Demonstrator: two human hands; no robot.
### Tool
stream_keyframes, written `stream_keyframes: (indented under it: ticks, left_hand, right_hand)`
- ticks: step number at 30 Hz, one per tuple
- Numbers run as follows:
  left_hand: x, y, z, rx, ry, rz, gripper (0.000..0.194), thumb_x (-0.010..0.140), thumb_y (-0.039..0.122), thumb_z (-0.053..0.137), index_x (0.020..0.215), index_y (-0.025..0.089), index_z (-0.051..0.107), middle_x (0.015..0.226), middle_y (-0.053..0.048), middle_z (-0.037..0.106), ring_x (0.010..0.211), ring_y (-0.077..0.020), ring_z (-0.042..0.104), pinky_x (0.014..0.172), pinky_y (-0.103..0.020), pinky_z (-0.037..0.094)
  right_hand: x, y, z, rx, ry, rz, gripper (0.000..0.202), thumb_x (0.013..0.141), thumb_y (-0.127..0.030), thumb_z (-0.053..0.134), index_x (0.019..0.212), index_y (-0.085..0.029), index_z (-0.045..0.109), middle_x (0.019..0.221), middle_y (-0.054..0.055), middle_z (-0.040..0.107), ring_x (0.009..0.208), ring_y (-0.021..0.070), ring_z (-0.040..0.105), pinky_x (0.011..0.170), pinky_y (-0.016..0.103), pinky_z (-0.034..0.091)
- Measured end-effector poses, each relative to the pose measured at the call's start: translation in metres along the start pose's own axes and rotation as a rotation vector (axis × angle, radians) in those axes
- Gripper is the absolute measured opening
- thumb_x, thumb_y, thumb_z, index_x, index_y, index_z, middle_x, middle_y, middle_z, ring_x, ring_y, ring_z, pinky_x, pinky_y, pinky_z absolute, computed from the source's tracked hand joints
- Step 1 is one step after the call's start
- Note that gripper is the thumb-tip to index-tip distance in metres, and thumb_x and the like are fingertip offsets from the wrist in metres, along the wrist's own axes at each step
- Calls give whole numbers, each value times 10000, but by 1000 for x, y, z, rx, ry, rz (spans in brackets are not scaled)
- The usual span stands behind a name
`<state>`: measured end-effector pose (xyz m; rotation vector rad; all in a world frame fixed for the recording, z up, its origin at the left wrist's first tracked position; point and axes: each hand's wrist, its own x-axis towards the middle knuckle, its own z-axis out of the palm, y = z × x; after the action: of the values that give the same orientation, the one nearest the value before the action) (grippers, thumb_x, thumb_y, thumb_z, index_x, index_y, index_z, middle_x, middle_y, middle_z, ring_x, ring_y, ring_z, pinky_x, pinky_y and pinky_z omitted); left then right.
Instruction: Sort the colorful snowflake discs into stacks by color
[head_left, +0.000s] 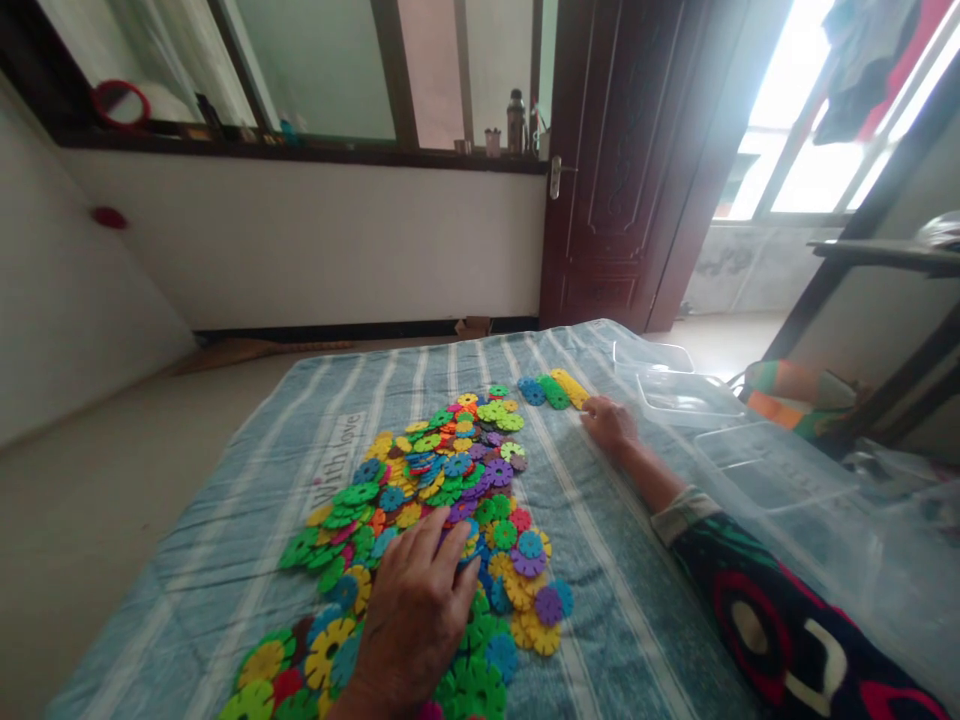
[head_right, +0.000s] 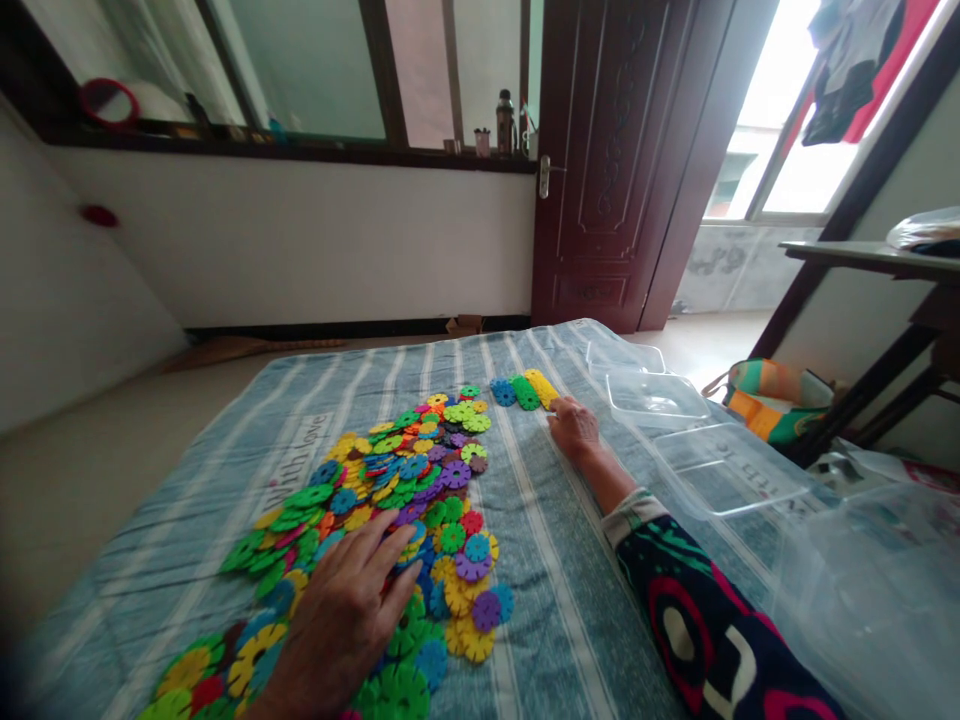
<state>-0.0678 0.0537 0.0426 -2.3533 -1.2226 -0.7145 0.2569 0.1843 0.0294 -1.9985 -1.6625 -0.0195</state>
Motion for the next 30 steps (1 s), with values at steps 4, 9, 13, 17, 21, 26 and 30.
stream_keyframes:
  ticks: [4,9,13,17,21,26,30]
  left_hand:
    - [1,1,-1,-15,-36,-30,228,857,245,520,1048,175,622,1123,-129,632,993,-272,594,839,-437,488]
    - [3,2,-3,-31,-69,-69,227,868,250,499,1045,184,626,1122,-116,633,986,-257,593,842,-417,481]
    - [5,4,-7,-32,-84,-85,232,874,243,470,1027,173,630,1108,-119,632,978,-256,589,832,-412,478]
    - [7,8,-12,8,-31,-118,219,856,199,453,964,162,640,1083,-138,627,979,-278,572,837,-446,468]
    - [10,21,-21,-54,-16,8,243,860,195,466,1033,175,636,1169,-126,609,1125,-287,517,941,-470,420]
    - [7,43,-21,-322,-258,322,312,887,295,494,1190,274,566,1284,-47,584,1269,-253,432,1011,-479,354]
    - [2,47,-11,-291,-265,279,312,886,380,506,1154,243,587,1201,-77,634,1189,-263,505,1017,-536,309]
  right_hand:
    - [-32,-27,-12,120,-132,-200,126,766,-228,582,804,-182,693,788,26,659,736,140,560,644,224,353]
    - [-69,-55,-33,368,-472,-406,85,724,-210,626,708,-153,687,608,-30,583,576,78,496,569,188,333]
    - [-92,-64,-48,462,-687,-460,71,699,-160,624,709,-141,691,581,-43,559,544,64,485,530,167,331]
    - [-103,-66,-56,430,-712,-440,153,689,-173,650,829,-151,711,575,-53,548,526,58,461,526,167,318]
    - [-105,-70,-57,357,-716,-444,316,662,-247,717,971,-180,705,601,-56,559,544,64,469,535,180,302]
    - [-107,-74,-52,277,-677,-492,275,683,-289,705,947,-213,714,610,-56,558,555,68,440,535,192,264]
    - [-109,-77,-52,271,-669,-470,288,666,-268,708,950,-222,709,623,-57,557,561,70,442,533,193,257]
